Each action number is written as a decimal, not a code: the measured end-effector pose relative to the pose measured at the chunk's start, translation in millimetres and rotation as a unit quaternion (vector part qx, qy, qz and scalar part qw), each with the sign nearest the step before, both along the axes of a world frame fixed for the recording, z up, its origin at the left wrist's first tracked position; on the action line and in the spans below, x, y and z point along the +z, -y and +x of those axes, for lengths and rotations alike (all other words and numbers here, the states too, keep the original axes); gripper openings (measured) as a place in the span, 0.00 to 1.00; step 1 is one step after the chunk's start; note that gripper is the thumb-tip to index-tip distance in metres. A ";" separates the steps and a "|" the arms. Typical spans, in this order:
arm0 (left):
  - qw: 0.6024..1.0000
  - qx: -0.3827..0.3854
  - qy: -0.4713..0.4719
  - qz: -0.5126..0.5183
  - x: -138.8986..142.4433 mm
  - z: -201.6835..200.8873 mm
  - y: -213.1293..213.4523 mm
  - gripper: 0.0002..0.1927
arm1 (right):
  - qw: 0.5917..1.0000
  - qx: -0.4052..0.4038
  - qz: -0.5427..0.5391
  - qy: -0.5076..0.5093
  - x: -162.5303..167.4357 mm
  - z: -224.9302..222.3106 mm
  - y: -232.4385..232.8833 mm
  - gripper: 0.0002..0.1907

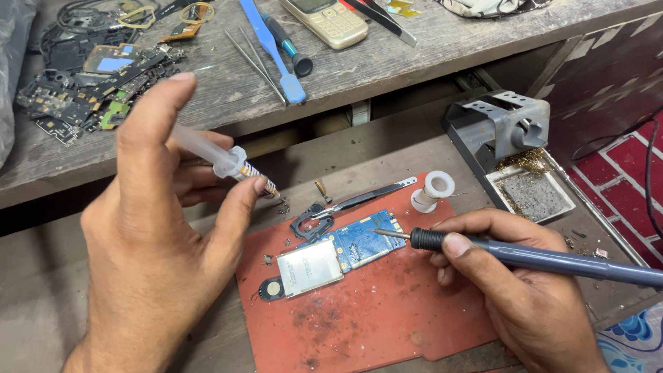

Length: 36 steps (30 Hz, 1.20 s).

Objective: The person applies flux to a blue circuit board and uses a soldering iron to reflow solder on specific pads. They use tweezers to position small components and a soldering iron to secure them. The person cleans the soldering iron tip on a sponge during the process.

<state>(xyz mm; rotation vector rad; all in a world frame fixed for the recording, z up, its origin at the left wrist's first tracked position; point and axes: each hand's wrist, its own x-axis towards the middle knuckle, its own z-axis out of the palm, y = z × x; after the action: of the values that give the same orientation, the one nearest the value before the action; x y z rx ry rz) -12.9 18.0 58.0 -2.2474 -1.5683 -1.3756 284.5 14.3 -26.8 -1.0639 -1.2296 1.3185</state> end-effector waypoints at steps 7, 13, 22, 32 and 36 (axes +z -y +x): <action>0.998 -0.037 0.049 -0.004 -22.5 0.3 -4.0 0.45 | 1.000 0.000 0.004 0.010 1.5 -1.7 0.3 0.13; 0.994 -0.053 0.096 0.010 -21.6 3.7 1.9 0.45 | 1.000 -0.002 0.005 0.012 1.6 -1.7 0.9 0.12; 0.901 -0.143 0.369 -0.176 -23.0 24.9 -2.0 0.49 | 1.000 -0.004 0.000 0.015 2.6 -1.7 0.9 0.13; 0.898 -0.136 0.375 -0.184 -28.5 26.8 1.1 0.47 | 1.000 -0.002 -0.005 0.027 3.1 -1.3 0.8 0.13; 0.899 -0.136 0.375 -0.182 -27.7 28.2 1.6 0.46 | 1.000 0.005 0.005 0.026 3.1 -1.9 0.9 0.13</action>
<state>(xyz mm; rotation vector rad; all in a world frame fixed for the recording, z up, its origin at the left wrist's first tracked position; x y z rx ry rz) 15.3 16.4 30.3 -2.3387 -1.8791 -2.4326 282.6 13.4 -23.7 -1.0915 -1.2817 1.2980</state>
